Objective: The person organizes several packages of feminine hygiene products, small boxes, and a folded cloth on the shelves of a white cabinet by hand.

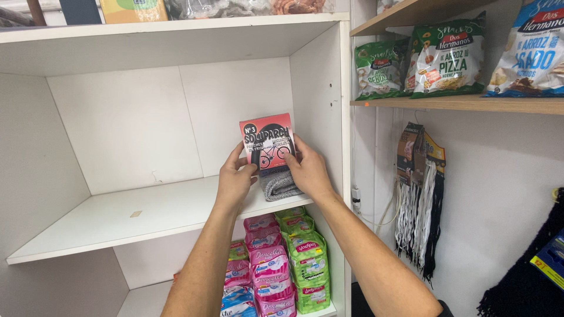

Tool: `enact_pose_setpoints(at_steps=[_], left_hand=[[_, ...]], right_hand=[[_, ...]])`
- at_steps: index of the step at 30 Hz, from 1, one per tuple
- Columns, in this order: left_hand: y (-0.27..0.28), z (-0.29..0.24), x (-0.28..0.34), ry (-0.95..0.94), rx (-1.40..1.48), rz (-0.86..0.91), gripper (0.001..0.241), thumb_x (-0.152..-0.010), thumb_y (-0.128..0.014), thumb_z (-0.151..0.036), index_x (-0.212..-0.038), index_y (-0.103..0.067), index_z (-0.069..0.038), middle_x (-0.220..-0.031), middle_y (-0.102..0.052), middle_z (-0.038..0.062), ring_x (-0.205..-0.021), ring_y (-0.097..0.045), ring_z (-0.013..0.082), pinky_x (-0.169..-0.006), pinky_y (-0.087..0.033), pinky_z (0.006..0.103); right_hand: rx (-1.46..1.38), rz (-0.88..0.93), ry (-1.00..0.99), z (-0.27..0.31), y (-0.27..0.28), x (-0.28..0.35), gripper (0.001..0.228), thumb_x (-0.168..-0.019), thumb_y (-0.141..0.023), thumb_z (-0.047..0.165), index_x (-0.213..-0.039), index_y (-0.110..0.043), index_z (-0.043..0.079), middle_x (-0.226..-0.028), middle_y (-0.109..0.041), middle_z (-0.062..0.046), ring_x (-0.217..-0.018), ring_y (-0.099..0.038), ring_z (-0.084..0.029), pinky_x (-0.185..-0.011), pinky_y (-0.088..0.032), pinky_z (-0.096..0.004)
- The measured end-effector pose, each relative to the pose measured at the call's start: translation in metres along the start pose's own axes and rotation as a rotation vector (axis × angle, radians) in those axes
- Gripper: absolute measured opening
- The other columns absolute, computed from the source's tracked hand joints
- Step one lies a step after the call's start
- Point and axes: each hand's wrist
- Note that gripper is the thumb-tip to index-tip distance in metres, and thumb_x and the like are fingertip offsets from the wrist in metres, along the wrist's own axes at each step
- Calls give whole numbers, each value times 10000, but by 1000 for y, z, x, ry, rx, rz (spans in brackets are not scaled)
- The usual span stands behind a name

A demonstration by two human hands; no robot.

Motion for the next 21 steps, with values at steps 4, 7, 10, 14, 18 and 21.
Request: enact_pose_setpoints(at_steps=[4, 7, 10, 14, 18, 21], left_hand=[[0, -2, 2, 10, 13, 0, 761, -960, -618, 3, -1686, -517, -198, -1316, -747, 179, -1043, -796, 273, -928, -654, 409], [0, 0, 2, 4, 12, 4, 753, -967, -619, -1, -1684, -519, -209, -1329, -746, 182, -1056, -801, 277, -946, -654, 410], [-1, 1, 1, -5, 1, 5, 748, -981, -611, 5, -1692, -507, -200, -1344, -739, 196, -1083, -797, 288, -961, -649, 414], [-1, 2, 1, -27, -17, 9, 755, -980, -617, -4, -1697, -495, -203, -1348, -737, 197, -1092, -798, 285, -960, -651, 405], [-1, -1, 5, -54, -39, -3, 739, -988, -608, -13, -1695, -492, -194, -1356, -740, 204, -1106, -801, 289, -970, -660, 396], [0, -3, 9, -90, -65, -21, 728, -992, -609, -26, -1692, -492, -189, -1349, -746, 204, -1095, -805, 282, -958, -669, 386]], right_hand=[[2, 2, -6, 4, 3, 2, 635, -1003, -685, 232, -1615, -568, 109, -1419, -757, -165, -1278, -732, -373, -1093, -590, -493], [-11, -11, 16, 0, 1, 0, 636, -1004, -693, 225, -1613, -566, 94, -1409, -757, -181, -1258, -737, -393, -1073, -592, -515], [-10, 1, 16, -3, 2, -1, 638, -1012, -689, 215, -1626, -553, 112, -1408, -762, -163, -1249, -749, -365, -1065, -599, -485], [-33, 2, 45, -2, 2, 0, 616, -1035, -672, 190, -1625, -542, 71, -1406, -746, -220, -1246, -740, -417, -1055, -594, -527], [-26, 0, 46, 5, 5, 3, 622, -1037, -654, 200, -1637, -529, 95, -1426, -743, -197, -1269, -728, -411, -1078, -591, -520], [-13, -21, 78, -3, 2, 2, 624, -1030, -654, 214, -1636, -537, 125, -1426, -740, -191, -1277, -721, -413, -1101, -577, -514]])
Point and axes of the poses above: each hand's wrist, its own x-axis away from the middle knuckle, its own y-axis out of the back of the hand, z = x × y
